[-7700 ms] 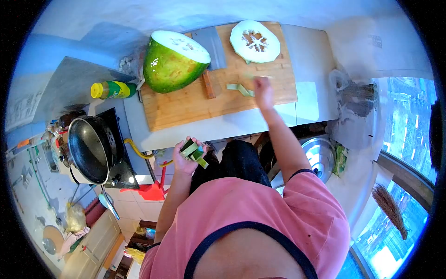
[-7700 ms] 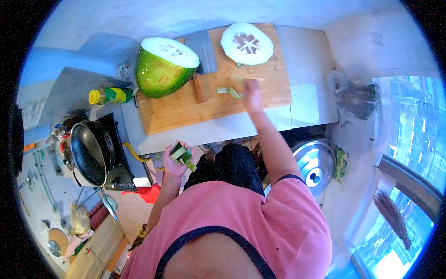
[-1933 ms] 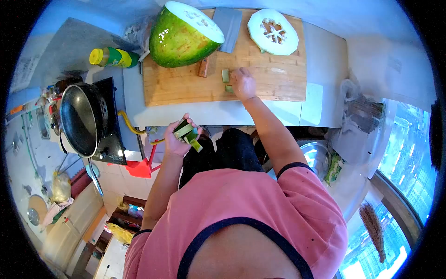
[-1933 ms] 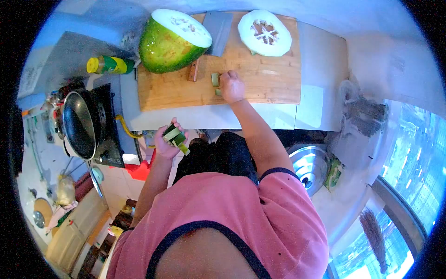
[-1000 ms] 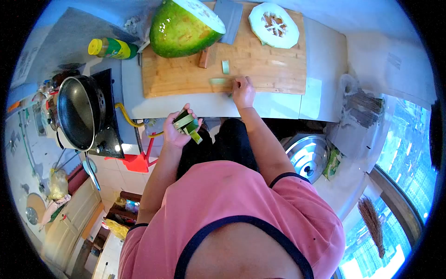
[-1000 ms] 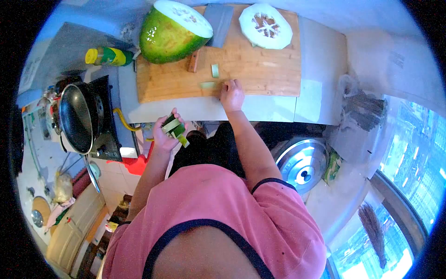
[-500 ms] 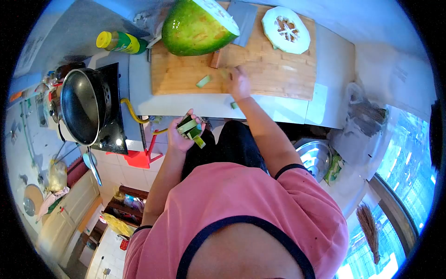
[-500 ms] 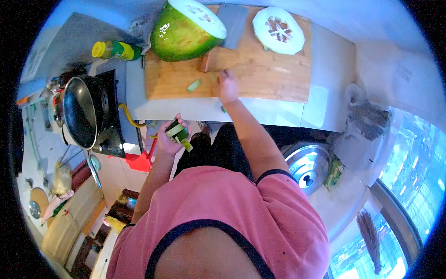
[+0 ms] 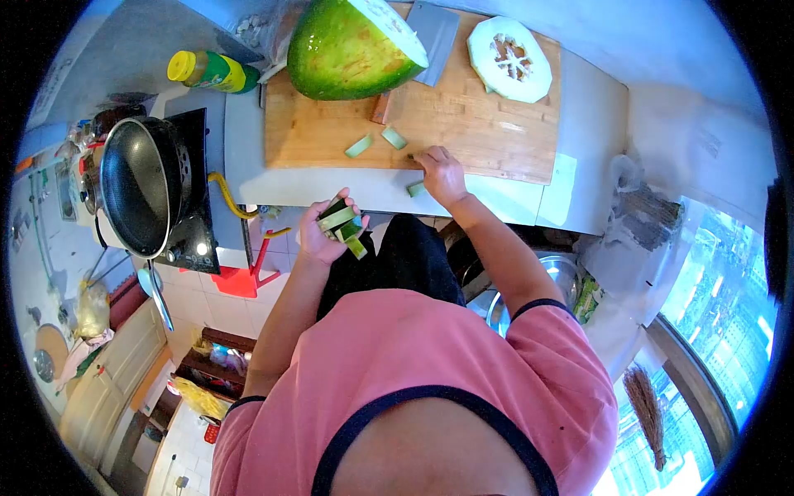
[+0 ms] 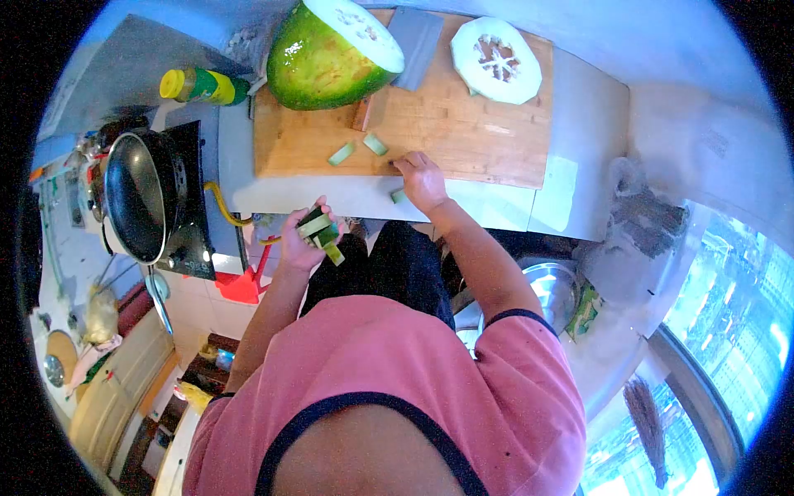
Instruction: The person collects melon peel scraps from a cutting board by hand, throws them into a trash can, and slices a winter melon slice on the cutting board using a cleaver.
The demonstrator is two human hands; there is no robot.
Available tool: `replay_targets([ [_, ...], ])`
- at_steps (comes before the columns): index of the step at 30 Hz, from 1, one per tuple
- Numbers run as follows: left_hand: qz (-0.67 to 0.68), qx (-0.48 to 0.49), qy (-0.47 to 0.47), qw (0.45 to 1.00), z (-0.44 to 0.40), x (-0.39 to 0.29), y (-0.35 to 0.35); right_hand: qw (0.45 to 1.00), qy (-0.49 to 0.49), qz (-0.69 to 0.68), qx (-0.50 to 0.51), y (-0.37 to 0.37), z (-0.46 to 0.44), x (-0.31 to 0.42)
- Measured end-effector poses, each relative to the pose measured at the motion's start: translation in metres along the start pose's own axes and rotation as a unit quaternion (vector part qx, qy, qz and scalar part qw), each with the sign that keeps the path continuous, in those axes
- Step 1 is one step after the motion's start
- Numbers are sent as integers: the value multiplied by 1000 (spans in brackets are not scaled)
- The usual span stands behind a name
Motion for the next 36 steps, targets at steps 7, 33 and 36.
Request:
replay_targets([
  [7,-6,11,5,1000,1,-3,5,979,126,21,-156,-62,-83,-105],
  [33,-13,63,10,998,10,-30,-2,830,499,-92,-230,-87,62,-141],
  [36,-6,63,18,998,20,-43,-6,866,445,-33,-225,-85,57,-129],
])
Point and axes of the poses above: each hand's wrist, its own z-axis away from the middle knuckle, its own y-axis out of the palm, x = y × z, the point moved 6 cm from there along -z, towards the middle knuckle, and after that the axes turned 11 degrees about y, right-handed, at the moved point
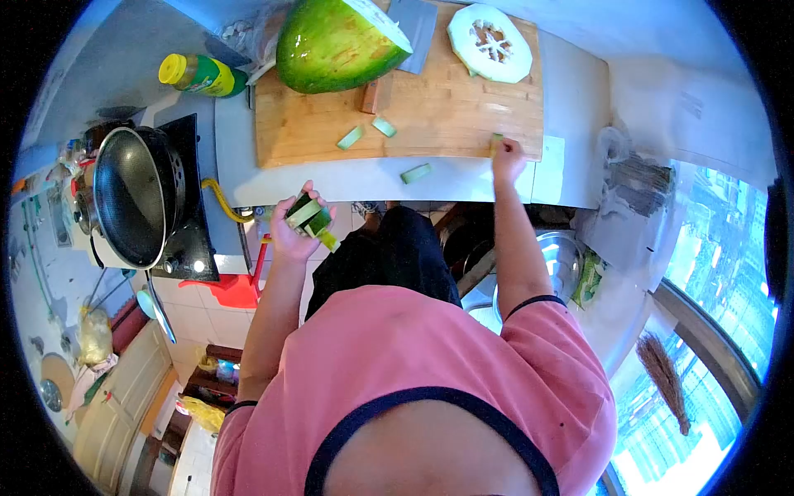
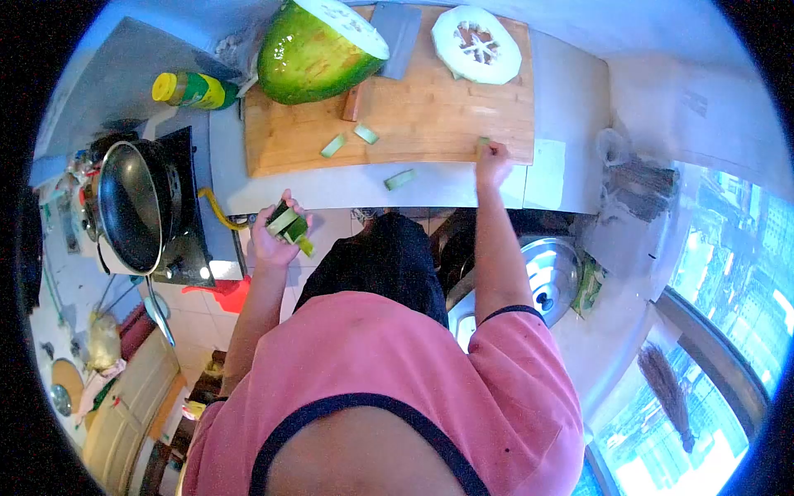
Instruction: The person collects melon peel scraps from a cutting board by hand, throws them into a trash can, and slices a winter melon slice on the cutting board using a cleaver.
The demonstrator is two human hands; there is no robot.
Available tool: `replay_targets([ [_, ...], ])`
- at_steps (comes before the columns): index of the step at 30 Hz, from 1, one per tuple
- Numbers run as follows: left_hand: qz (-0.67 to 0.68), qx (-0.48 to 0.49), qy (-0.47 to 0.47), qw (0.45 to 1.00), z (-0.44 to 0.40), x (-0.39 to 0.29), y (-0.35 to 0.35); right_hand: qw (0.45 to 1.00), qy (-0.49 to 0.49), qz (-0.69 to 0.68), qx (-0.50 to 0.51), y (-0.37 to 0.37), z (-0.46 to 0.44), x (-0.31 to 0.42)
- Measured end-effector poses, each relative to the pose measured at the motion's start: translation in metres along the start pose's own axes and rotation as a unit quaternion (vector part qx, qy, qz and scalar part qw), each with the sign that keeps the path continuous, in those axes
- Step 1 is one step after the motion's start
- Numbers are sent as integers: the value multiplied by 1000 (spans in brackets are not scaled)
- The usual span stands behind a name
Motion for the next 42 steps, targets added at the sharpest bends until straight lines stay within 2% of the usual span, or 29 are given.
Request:
replay_targets([
  [2,-15,25,1,1000,4,-5,-1,992,-127,10,23,45,27,-2],
  [4,-2,10,-15,1000,2,-7,-9,981,-193,-6,32,76,82,35],
  [5,10,-16,-24,1000,4,-6,-14,976,-205,-3,78,78,105,65],
  [8,1,-22,-25,999,0,-7,-8,972,-209,-19,110,81,95,69],
  [9,1,-26,-17,1000,0,-9,-6,986,-156,-33,46,58,72,56],
  [11,-3,-28,1,1000,3,-10,0,999,-28,-22,-16,11,4,11],
  [13,12,-19,16,1000,4,-11,2,991,72,-33,-112,-41,-43,-19],
  [14,13,-25,24,999,5,-11,2,991,73,-35,-107,-41,-52,-27],
  [16,12,-37,30,999,4,-7,5,992,97,54,-67,-29,-64,-32],
  [17,14,-50,33,998,4,-4,5,997,26,43,-65,-8,-55,-25],
  [18,13,-52,36,998,0,0,6,1000,17,17,-2,13,-35,-6],
  [19,9,-34,37,999,-6,4,9,994,-98,40,-7,46,-14,1],
  [20,4,-19,37,999,-8,9,13,984,-164,66,13,60,21,35],
  [21,1,-24,37,999,-10,15,16,973,-225,-17,45,68,52,58],
  [23,-15,-24,26,999,-18,26,26,959,-229,-8,168,81,91,92],
  [24,-32,-40,26,998,-20,29,29,959,-227,-10,169,83,83,85],
  [26,-29,-49,26,998,-19,34,32,960,-259,-81,73,64,53,62],
  [28,-12,-43,21,999,-20,39,36,993,-77,-33,80,25,-9,27],
  [30,-6,-45,27,999,-19,43,32,998,-22,-59,6,-1,-40,7],
  [31,-1,-42,29,999,-17,44,29,998,-19,-60,16,12,-32,2],
  [33,-5,-56,44,997,-17,46,25,979,-191,-67,37,52,0,25],
  [35,0,-55,41,998,-14,52,26,956,-272,-38,105,86,60,62],
  [37,4,-51,37,998,-14,54,28,953,-215,5,216,100,99,93],
  [38,3,-49,39,998,-13,53,30,952,-216,3,219,98,101,91],
  [40,4,-47,42,998,-11,50,29,961,-168,-58,212,82,83,71],
  [42,5,-45,56,997,-9,48,20,984,-98,-93,113,39,35,27],
])
Point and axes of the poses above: each hand's wrist, its own z-axis away from the middle knuckle, its own y-axis out of the palm, x = y × z, the point moved 6 cm from there along -z, towards the middle knuckle, and after that the axes turned 11 degrees about y, right-handed, at the moved point
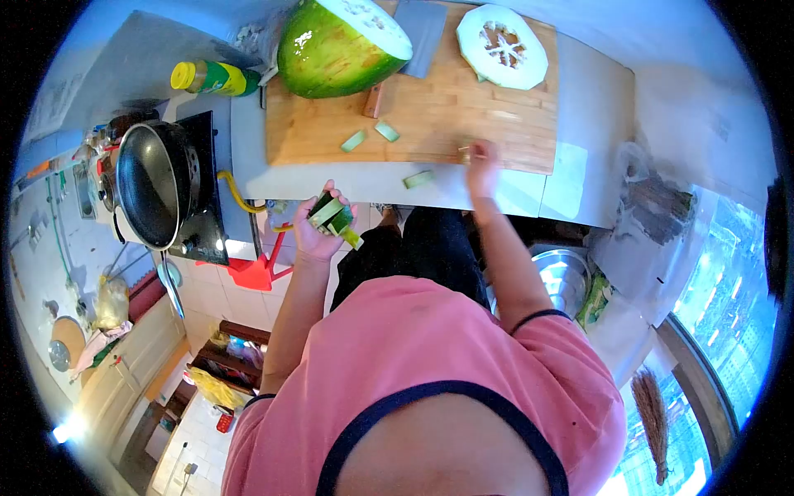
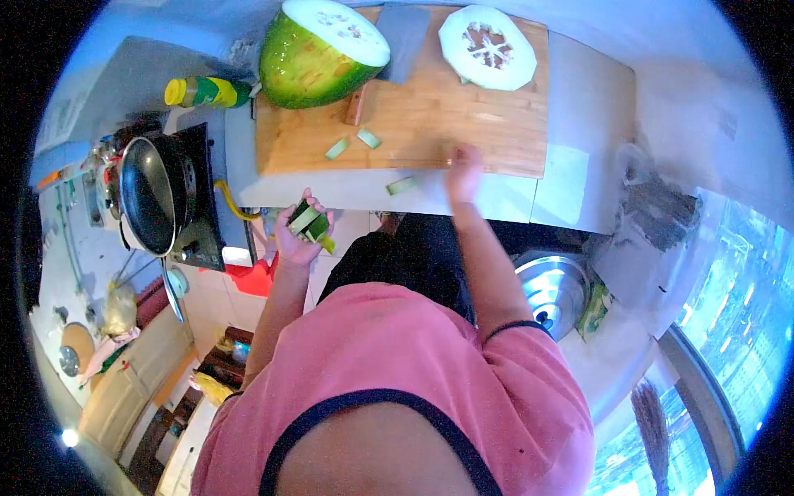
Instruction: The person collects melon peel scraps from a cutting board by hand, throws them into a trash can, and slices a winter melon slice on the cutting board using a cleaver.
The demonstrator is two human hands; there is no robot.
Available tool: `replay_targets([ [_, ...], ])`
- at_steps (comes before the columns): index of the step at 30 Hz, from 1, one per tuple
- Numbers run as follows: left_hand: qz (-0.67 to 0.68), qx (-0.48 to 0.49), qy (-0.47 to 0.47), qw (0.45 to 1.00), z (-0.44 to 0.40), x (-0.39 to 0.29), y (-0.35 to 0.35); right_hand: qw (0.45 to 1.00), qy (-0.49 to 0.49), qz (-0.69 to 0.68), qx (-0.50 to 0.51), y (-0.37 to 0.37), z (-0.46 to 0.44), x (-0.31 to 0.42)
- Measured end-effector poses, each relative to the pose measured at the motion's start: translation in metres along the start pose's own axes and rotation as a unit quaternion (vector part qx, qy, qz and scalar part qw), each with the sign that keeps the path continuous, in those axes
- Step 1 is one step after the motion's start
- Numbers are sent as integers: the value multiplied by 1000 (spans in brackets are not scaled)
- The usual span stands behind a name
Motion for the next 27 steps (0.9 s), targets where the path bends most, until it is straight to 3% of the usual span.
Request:
replay_targets([
  [2,8,-8,4,1000,3,-2,-6,991,124,0,-46,-62,-26,-45],
  [4,14,-23,3,1000,12,-3,-16,980,163,6,-111,-94,-35,-73],
  [5,11,-29,4,1000,11,-4,-22,981,161,6,-111,-84,-34,-82],
  [9,7,-34,11,999,11,-3,-21,988,-82,130,-27,7,5,-5],
  [11,5,-27,5,1000,11,-3,-20,992,-97,59,57,54,29,31],
  [12,3,-18,1,1000,6,-2,-16,992,-101,61,52,60,27,37],
  [14,7,0,-1,1000,4,-2,-10,999,-10,-12,50,54,25,31],
  [19,15,-1,1,1000,0,-2,-10,994,103,38,-28,-36,-31,-1],
  [20,16,0,-1,1000,0,-2,-9,994,102,39,-30,-44,-35,-8],
  [22,38,-16,-10,999,1,3,-6,988,-25,143,-52,-54,-40,-3],
  [25,31,-2,-13,999,-1,4,2,999,27,38,-26,-54,-37,-8],
  [27,34,1,-11,999,-3,4,4,997,48,58,-4,-54,-40,-20],
])
Point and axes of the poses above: each hand's wrist, its own z-axis away from the middle knuckle, its own y-axis out of the palm, x = y × z, the point moved 6 cm from there along -z, towards the middle knuckle, and after that the axes turned 11 degrees about y, right-handed, at the moved point
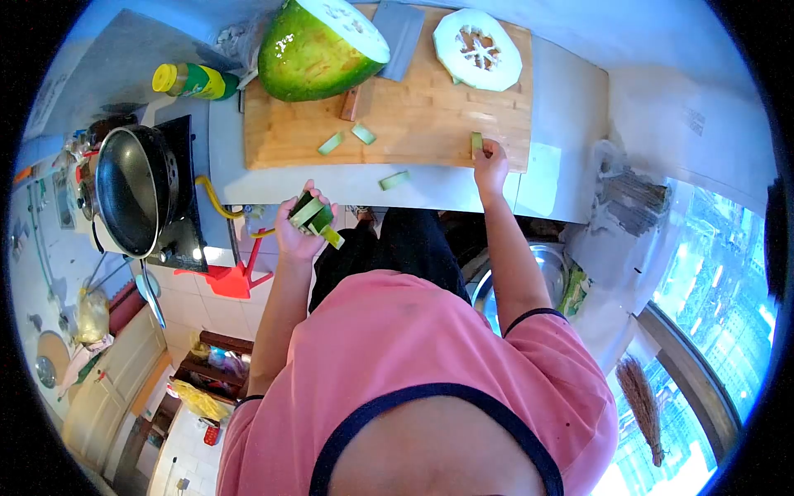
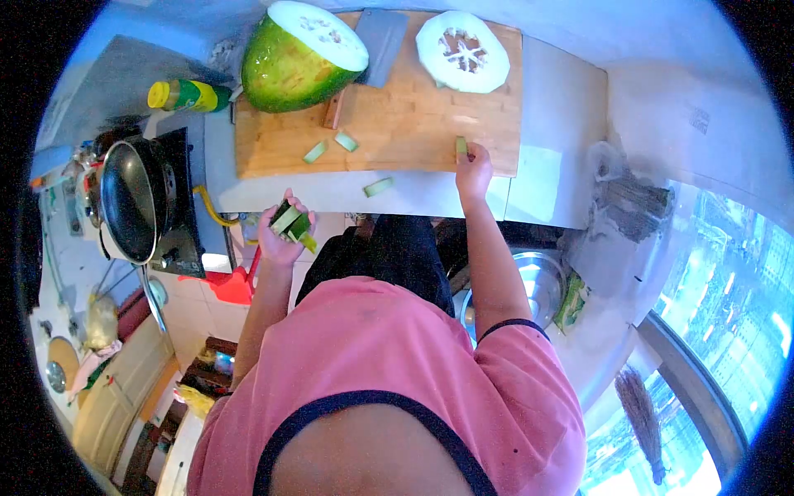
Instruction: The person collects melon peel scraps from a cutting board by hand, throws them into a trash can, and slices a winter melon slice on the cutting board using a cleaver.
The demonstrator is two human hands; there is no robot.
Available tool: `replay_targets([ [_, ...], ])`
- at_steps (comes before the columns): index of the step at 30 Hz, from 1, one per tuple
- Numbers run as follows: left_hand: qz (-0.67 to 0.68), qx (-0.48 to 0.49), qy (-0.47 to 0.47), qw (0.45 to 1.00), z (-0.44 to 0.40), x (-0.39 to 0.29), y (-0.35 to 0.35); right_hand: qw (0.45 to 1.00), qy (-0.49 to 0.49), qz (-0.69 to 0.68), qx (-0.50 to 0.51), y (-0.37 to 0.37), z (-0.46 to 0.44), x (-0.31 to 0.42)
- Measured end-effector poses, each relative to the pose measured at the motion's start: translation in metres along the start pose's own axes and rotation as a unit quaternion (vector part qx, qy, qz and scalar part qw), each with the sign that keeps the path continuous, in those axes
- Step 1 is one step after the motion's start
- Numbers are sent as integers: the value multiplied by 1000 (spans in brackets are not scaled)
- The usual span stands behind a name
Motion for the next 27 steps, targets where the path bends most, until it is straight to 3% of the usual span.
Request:
replay_targets([
  [5,4,-13,0,1000,-1,2,3,995,48,90,17,-3,-3,-2],
  [10,-3,-2,13,1000,-1,1,2,999,44,12,-5,-27,-19,-34],
  [14,9,-5,15,1000,4,-5,-7,988,139,-10,-63,-45,-39,-90],
  [16,-7,-4,30,1000,4,-8,-12,996,-3,61,-57,-23,-19,-48],
  [20,12,12,19,1000,3,-7,-15,991,-122,47,27,72,53,34],
  [21,8,22,17,1000,2,-6,-12,993,-106,43,27,80,66,55],
  [24,8,28,13,1000,-2,-8,-3,998,-60,19,23,64,34,17],
  [26,17,19,15,1000,-1,-9,-1,998,-26,19,-49,1,-8,-6],
  [27,15,19,14,1000,0,-10,0,997,36,13,-70,-27,-27,-20],
])
Point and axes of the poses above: each hand's wrist, its own z-axis away from the middle knuckle, its own y-axis out of the palm, x = y × z, the point moved 6 cm from there along -z, towards the middle knuckle, and after that the axes turned 11 degrees about y, right-handed, at the moved point
